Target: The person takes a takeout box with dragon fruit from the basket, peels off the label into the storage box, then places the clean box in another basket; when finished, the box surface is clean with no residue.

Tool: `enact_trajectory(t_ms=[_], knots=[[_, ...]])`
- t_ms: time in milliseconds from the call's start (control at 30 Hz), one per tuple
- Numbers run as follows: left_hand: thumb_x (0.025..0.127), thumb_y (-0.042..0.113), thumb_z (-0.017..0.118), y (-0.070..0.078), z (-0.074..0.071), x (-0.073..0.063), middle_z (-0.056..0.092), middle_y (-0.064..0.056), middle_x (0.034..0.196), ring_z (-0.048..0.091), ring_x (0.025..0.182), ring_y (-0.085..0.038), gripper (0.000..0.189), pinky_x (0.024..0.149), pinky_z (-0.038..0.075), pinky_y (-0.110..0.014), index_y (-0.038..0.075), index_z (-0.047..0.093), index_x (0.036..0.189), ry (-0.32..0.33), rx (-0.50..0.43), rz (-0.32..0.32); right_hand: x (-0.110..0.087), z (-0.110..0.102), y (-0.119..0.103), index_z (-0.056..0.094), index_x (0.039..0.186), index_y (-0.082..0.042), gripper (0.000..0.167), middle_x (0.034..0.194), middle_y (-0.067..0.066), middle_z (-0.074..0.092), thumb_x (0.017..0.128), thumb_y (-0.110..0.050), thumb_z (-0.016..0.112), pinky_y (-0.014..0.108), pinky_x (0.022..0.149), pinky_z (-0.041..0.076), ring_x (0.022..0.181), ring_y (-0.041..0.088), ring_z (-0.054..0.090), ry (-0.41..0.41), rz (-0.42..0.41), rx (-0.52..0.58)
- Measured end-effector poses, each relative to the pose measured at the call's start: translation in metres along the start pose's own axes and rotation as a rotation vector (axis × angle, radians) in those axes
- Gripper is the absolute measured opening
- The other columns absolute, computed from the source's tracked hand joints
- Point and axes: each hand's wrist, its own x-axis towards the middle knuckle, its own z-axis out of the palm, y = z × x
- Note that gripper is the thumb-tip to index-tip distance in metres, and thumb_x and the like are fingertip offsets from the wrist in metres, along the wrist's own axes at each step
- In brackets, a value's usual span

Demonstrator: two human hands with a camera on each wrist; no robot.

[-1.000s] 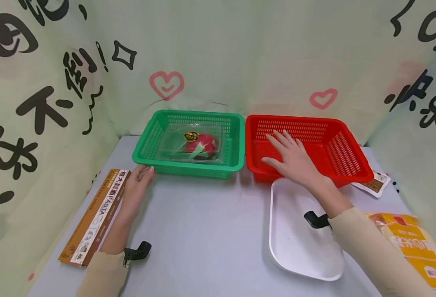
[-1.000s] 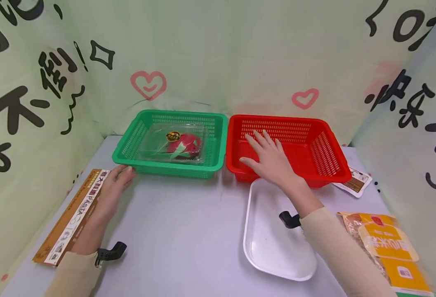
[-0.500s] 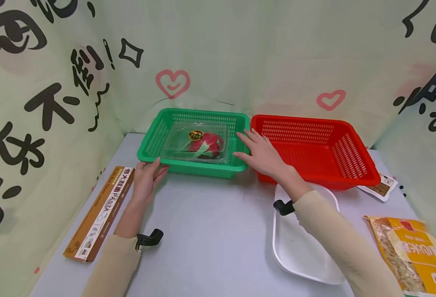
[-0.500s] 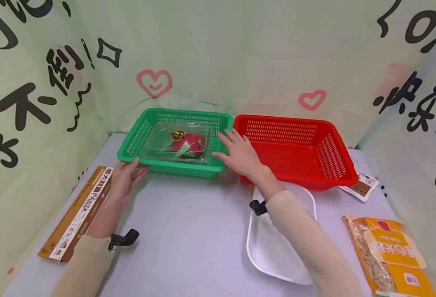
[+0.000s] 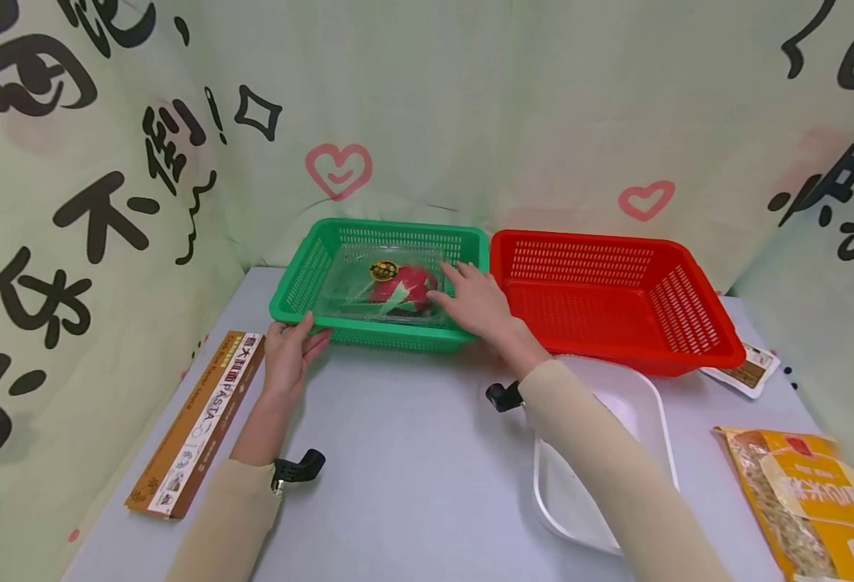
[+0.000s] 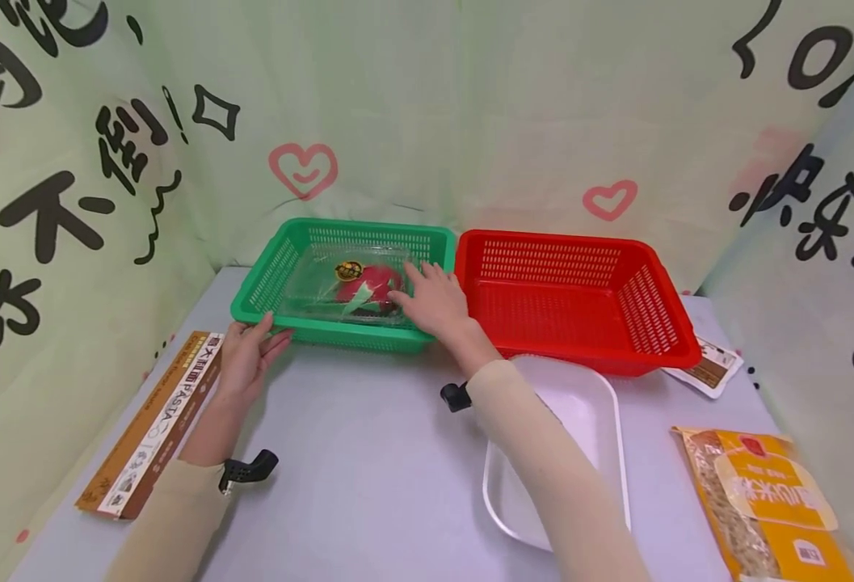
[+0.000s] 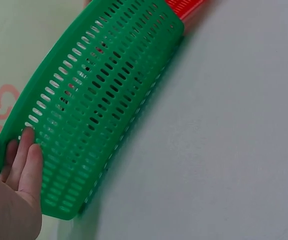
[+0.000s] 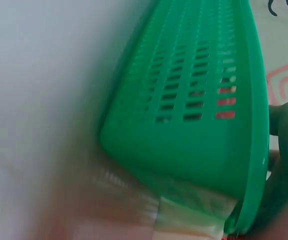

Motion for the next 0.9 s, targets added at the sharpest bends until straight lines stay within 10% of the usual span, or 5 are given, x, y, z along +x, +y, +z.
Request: enact_trajectory(t_ms=[300,400,533,900], knots=[[0.103,0.019,0.053,0.003,0.007,-0.008,0.067,-0.001,0.101,0.074,0.088,-0.013,0.053,0.088,0.06,-0.031,-0.004,0.026,0.142,0.011,0.004,0.041,0.008,0.009,-0.02,0.031,0.156,-0.013,0.072,0.149,0.011,0.052,0.097,-0.05,0.051,0.055,0.126,0.013,0.137,0.032,0.049,0.011,0.109,0.024],[0.103,0.019,0.052,0.002,0.007,-0.008,0.068,0.0,0.099,0.075,0.086,-0.013,0.05,0.089,0.059,-0.034,-0.003,0.026,0.14,0.023,0.004,0.042,0.01,0.013,-0.027,0.03,0.156,-0.014,0.071,0.145,0.01,0.055,0.097,-0.046,0.051,0.052,0.117,0.035,0.128,0.031,0.056,0.005,0.116,0.084],[0.104,0.02,0.051,-0.002,0.003,-0.005,0.069,0.002,0.095,0.075,0.084,-0.013,0.049,0.09,0.059,-0.037,-0.002,0.026,0.14,0.035,0.0,0.038,0.012,0.018,-0.034,0.024,0.158,-0.015,0.07,0.153,0.01,0.045,0.099,-0.04,0.051,0.051,0.105,0.049,0.132,0.031,0.05,-0.028,0.129,0.236],[0.103,0.027,0.053,-0.018,-0.003,0.008,0.069,0.0,0.1,0.075,0.082,-0.011,0.052,0.086,0.06,-0.034,0.001,0.028,0.14,0.04,-0.002,0.082,0.016,0.017,-0.027,0.02,0.16,-0.017,0.071,0.164,0.01,0.028,0.099,-0.031,0.054,0.053,0.116,0.037,0.148,0.032,0.031,-0.086,0.136,0.586]])
